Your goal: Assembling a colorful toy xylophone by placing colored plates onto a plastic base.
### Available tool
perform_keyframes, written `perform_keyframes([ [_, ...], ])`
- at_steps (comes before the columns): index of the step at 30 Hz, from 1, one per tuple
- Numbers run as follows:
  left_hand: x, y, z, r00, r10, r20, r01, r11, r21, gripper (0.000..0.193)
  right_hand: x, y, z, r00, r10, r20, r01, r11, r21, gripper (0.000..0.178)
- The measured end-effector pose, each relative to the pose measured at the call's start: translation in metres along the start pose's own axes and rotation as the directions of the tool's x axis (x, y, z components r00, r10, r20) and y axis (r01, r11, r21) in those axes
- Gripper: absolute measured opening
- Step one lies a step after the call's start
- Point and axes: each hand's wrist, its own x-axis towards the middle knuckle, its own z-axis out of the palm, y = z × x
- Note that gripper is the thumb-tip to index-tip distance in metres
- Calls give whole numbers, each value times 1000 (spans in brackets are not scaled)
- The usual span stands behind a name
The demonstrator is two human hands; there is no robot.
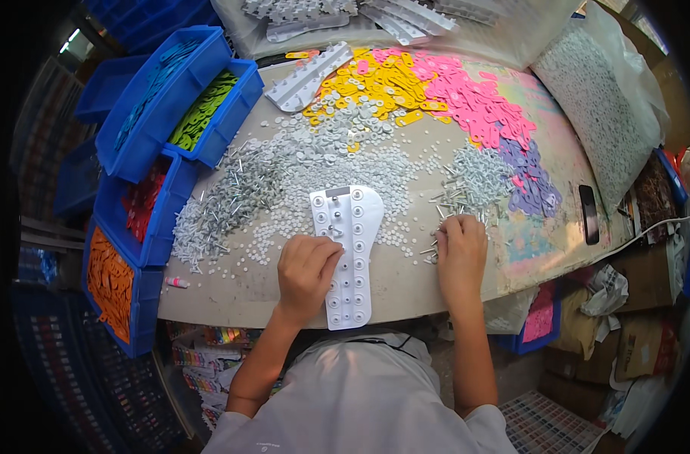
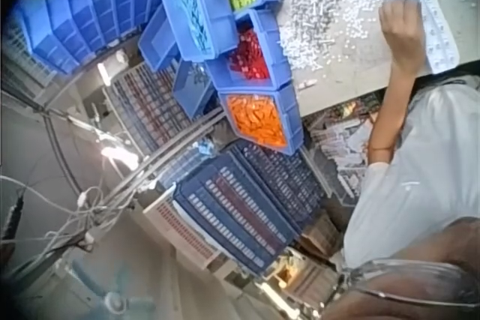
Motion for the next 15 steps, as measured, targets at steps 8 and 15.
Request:
perform_keyframes([
  [8, -1, 0, 3, 999, -3, 50, 2, 1000, 23, 17, -1, 2, 1, 998, 56, -26, -56, 998, -7, 10],
  [15, -2, -1, -4, 996, -82, 40, 78, 993, 90, 48, -2, -10, -7, 996, -20, -87, 38, 975, 219, 8],
])
